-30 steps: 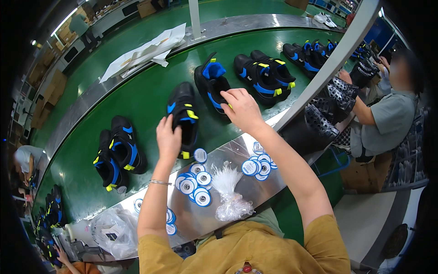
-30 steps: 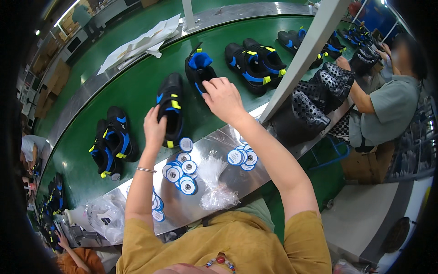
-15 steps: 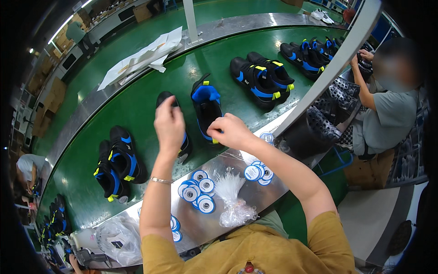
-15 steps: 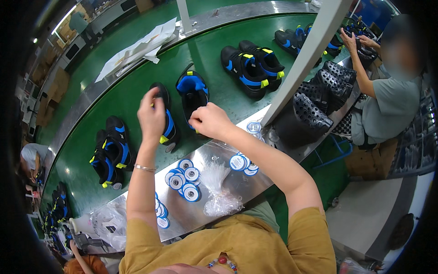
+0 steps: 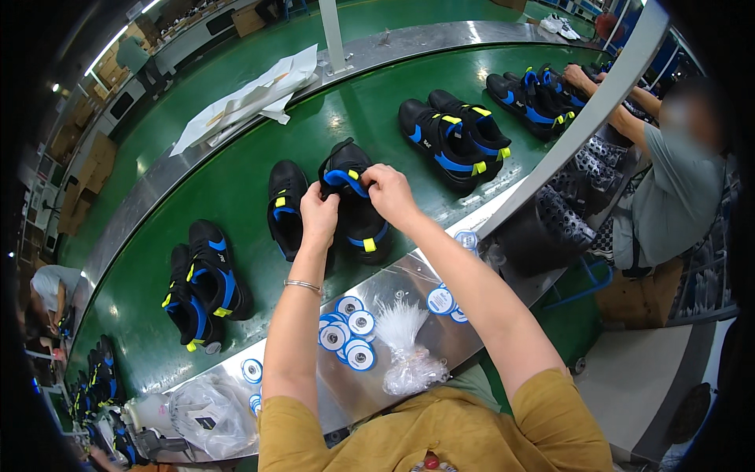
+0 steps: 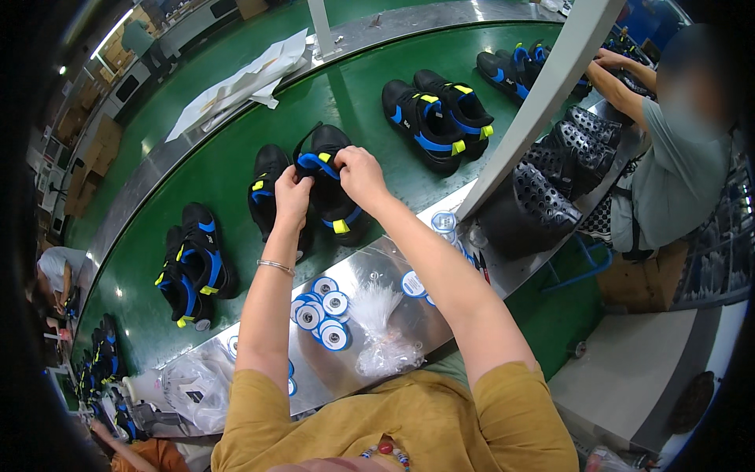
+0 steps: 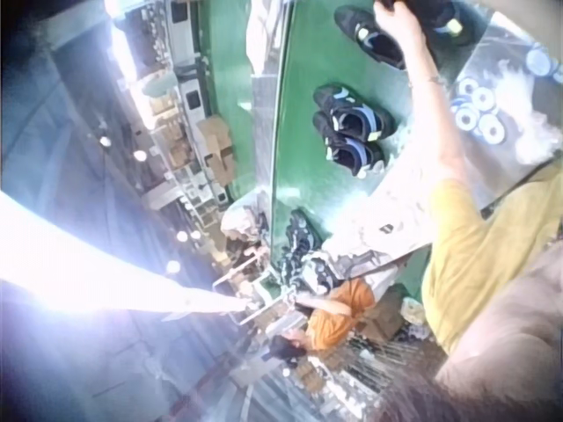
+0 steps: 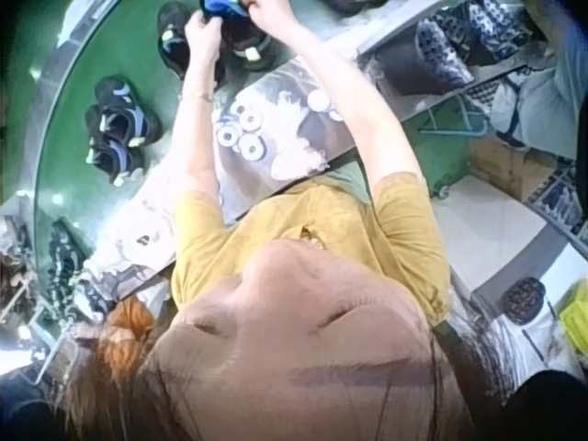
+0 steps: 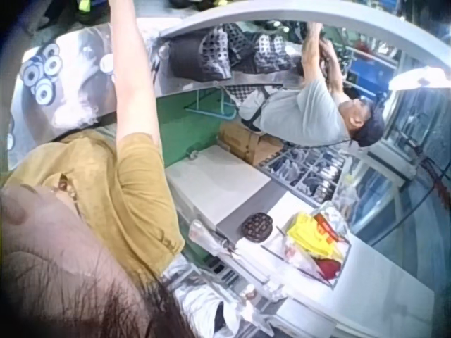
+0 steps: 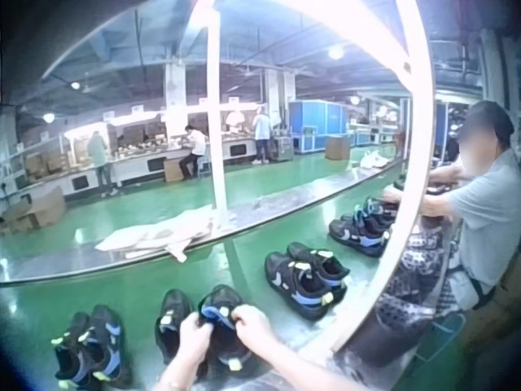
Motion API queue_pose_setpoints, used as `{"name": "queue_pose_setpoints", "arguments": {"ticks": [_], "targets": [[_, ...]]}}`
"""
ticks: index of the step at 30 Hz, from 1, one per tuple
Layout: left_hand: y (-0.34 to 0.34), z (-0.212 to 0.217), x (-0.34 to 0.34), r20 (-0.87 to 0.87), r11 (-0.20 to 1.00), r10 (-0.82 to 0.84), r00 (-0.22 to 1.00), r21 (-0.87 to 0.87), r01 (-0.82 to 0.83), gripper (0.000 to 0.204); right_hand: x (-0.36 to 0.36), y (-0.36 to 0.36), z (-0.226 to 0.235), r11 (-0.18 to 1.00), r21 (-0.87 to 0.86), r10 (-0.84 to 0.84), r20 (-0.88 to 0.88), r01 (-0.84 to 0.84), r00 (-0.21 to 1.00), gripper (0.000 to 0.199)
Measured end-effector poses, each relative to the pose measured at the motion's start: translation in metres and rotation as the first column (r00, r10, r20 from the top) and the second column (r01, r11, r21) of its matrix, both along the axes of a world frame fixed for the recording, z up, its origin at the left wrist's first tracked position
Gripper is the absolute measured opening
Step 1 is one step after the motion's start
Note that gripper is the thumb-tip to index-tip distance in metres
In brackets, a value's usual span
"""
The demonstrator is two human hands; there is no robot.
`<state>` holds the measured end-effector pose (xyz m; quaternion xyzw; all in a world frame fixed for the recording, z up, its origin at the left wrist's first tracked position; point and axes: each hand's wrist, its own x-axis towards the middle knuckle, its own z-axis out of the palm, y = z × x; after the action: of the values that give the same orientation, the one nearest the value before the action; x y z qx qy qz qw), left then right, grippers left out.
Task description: The person picks small circular labels from a tray and sticks them onto the heel area of black and blue shoes on a conveyor belt. The person repeats this for several shoes, placing each labeled shoe back on the belt.
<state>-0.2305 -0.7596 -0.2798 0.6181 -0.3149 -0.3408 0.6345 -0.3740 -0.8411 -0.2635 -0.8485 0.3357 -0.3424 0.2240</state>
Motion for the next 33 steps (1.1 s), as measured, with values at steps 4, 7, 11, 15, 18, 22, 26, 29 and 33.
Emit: {"name": "queue_pose_setpoints", "arguments": {"ticks": [4,7,11,15,18,22,26,29,33], "targets": [[0.001,-0.002,0.0,0.076,1.0,0.013,0.997,-0.018,-0.012,0.021,0.0,0.006,0.002,0.993,-0.119,0.013,0.016,-0.01,1.0,0.02],[0.01,-0.001,-0.003,0.18,1.0,-0.007,0.984,-0.022,0.011,0.028,0.008,0.03,0.044,0.991,-0.13,0.013,0.041,-0.008,0.999,0.023],[0.008,-0.001,-0.023,0.269,0.997,-0.054,0.962,-0.033,0.066,0.045,0.011,0.031,0.053,0.998,-0.025,0.042,-0.233,-0.049,0.972,0.026],[0.025,0.001,-0.019,0.266,0.994,-0.027,0.964,-0.098,0.055,0.06,-0.01,0.026,0.044,0.973,-0.131,0.152,-0.266,-0.192,0.952,0.022],[0.037,0.007,-0.023,0.393,0.978,0.039,0.919,-0.202,0.044,0.056,-0.01,0.026,0.049,0.956,-0.131,0.208,-0.321,-0.261,0.924,0.024],[0.036,0.007,-0.017,0.695,0.997,0.004,0.719,-0.06,0.053,0.021,-0.003,0.029,0.045,0.958,-0.131,0.206,-0.312,-0.256,0.927,0.023],[0.035,0.007,-0.02,0.707,0.996,0.046,0.706,-0.087,0.021,0.014,-0.004,0.027,0.041,0.976,-0.104,0.171,-0.189,-0.193,0.967,0.021],[0.04,0.001,-0.018,0.656,0.992,0.073,0.751,-0.126,0.014,0.009,-0.003,0.03,0.038,0.993,-0.014,0.115,-0.024,-0.116,0.993,0.024],[0.041,-0.001,-0.018,0.61,0.985,0.111,0.784,-0.171,-0.007,0.005,-0.001,0.032,0.024,0.985,-0.087,0.148,-0.04,-0.151,0.988,0.027]]}}
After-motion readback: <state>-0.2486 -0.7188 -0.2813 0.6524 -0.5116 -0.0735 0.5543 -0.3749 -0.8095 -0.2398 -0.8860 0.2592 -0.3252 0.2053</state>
